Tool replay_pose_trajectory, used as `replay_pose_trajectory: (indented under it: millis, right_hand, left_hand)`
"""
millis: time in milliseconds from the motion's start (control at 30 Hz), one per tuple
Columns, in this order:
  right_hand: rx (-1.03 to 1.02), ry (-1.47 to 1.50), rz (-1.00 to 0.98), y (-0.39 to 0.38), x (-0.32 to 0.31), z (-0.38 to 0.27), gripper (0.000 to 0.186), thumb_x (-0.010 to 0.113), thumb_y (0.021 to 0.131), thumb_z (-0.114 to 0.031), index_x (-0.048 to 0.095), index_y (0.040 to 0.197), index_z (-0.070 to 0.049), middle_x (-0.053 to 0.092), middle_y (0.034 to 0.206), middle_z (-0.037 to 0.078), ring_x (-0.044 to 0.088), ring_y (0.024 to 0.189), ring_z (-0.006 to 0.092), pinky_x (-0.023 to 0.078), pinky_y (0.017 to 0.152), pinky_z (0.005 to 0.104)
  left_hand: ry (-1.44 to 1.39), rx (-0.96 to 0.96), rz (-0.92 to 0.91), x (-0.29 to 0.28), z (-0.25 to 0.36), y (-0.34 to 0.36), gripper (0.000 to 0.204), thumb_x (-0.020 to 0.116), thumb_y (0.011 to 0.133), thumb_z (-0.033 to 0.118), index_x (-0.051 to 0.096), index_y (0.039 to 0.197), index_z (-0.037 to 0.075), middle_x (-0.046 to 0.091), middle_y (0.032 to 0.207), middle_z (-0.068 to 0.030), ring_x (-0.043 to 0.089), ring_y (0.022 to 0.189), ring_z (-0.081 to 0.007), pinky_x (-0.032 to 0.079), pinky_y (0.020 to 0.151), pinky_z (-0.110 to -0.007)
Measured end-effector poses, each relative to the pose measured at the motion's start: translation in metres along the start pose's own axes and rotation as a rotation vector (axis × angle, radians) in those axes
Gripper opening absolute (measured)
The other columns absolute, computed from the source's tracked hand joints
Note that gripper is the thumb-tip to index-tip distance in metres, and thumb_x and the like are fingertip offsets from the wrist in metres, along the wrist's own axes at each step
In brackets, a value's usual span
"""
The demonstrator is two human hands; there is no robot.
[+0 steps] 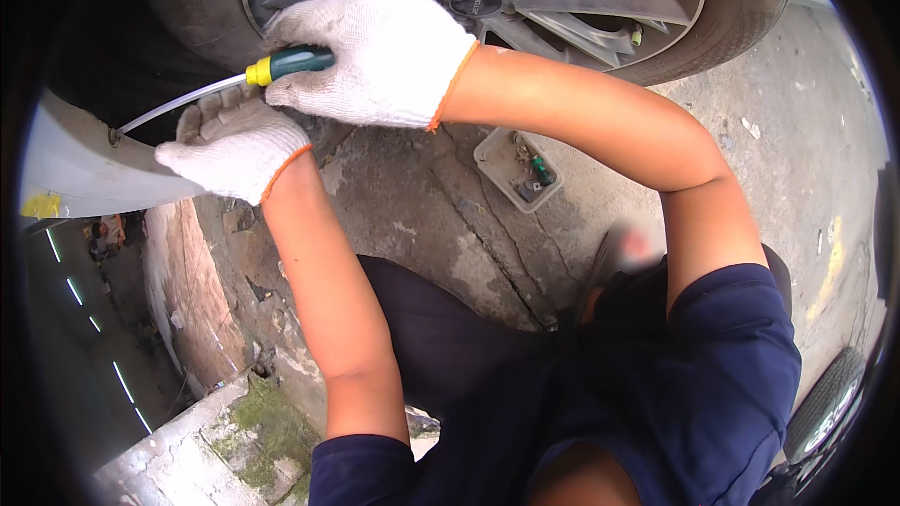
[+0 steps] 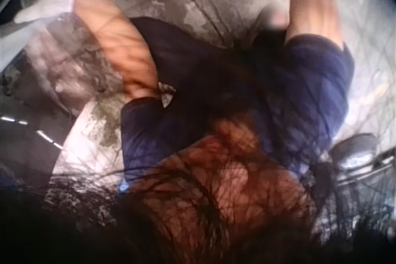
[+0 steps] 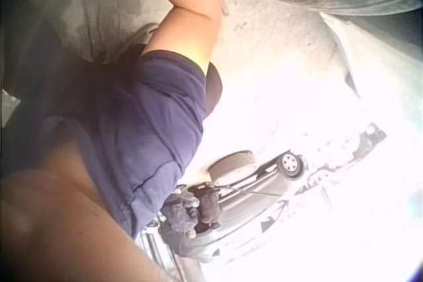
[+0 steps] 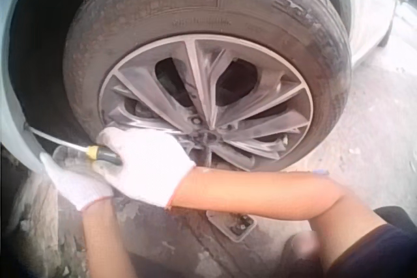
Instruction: The person removes plastic clips from a car fender liner using a prying tool and then installs a screw into the bumper using a screwdriver.
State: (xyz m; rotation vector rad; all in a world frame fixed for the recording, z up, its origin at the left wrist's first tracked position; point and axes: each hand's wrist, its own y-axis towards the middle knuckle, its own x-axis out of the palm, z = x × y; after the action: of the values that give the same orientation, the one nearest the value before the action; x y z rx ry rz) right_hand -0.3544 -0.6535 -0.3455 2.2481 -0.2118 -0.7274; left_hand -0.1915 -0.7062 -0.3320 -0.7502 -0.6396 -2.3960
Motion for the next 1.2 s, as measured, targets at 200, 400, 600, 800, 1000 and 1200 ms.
replay_pose_trajectory:
  millis: [200, 400, 600, 800, 1000, 1200]
  right_hand:
    - [-0.211, -0.338, 0.125, -0.001, 0.007, 0.006, 0.025, 0.069, 0.093, -0.045, 0.075, 0.112, -0.029, 0.064, 0.063, 0.001, 0.067, 0.056, 0.0242, 0.049, 0.046, 0.0390]
    - [0.006, 0.103, 0.093, -0.001, 0.018, 0.002, 0.037, 0.066, 0.095, -0.048, 0.080, 0.114, -0.020, 0.075, 0.083, 0.011, 0.073, 0.073, 0.0276, 0.057, 0.066, 0.0409]
    - [0.714, 1.067, -0.420, 0.001, 0.011, 0.003, 0.033, 0.076, 0.093, -0.042, 0.081, 0.105, -0.011, 0.062, 0.071, 0.001, 0.044, 0.050, 0.0070, 0.032, 0.045, 0.0214]
    - [0.748, 0.942, -0.501, 0.019, -0.004, 0.008, 0.029, 0.076, 0.093, -0.042, 0.080, 0.100, -0.013, 0.064, 0.070, 0.000, 0.048, 0.049, 0.0060, 0.033, 0.043, 0.0217]
    - [0.517, 0.842, -0.471, 0.039, -0.047, 0.013, 0.030, 0.073, 0.089, -0.032, 0.080, 0.093, -0.004, 0.069, 0.073, 0.010, 0.061, 0.058, 0.0208, 0.045, 0.054, 0.0380]
    - [0.076, 0.381, -0.187, 0.016, -0.040, -0.003, 0.029, 0.072, 0.090, -0.031, 0.079, 0.089, -0.002, 0.068, 0.071, 0.011, 0.061, 0.059, 0.0209, 0.046, 0.056, 0.0384]
  left_hand:
    - [0.953, 0.098, -0.684, -0.096, -0.058, -0.091, 0.024, 0.064, 0.096, 0.028, 0.063, 0.098, 0.004, 0.063, 0.089, -0.0091, 0.063, 0.079, -0.0245, 0.055, 0.080, -0.040]
    - [1.154, 0.378, -1.806, -0.183, -0.083, -0.150, 0.015, 0.070, 0.088, 0.020, 0.066, 0.094, 0.008, 0.063, 0.089, -0.0121, 0.067, 0.085, -0.0340, 0.056, 0.078, -0.048]
    - [1.425, 0.118, -1.885, -0.172, -0.127, -0.161, 0.022, 0.067, 0.091, 0.014, 0.069, 0.111, 0.004, 0.069, 0.110, -0.0149, 0.067, 0.105, -0.0368, 0.055, 0.094, -0.048]
    - [1.541, -0.150, -1.956, -0.176, -0.185, -0.191, 0.021, 0.062, 0.093, 0.014, 0.070, 0.111, 0.004, 0.071, 0.118, -0.0216, 0.069, 0.110, -0.0411, 0.056, 0.095, -0.050]
    - [1.714, -0.089, -2.175, -0.187, -0.224, -0.201, 0.029, 0.074, 0.090, 0.024, 0.075, 0.116, 0.012, 0.074, 0.117, -0.0171, 0.070, 0.111, -0.0380, 0.056, 0.097, -0.050]
    - [1.749, 0.065, -2.295, -0.188, -0.232, -0.210, 0.027, 0.058, 0.093, 0.012, 0.080, 0.108, 0.009, 0.076, 0.116, -0.0172, 0.075, 0.107, -0.0351, 0.061, 0.089, -0.049]
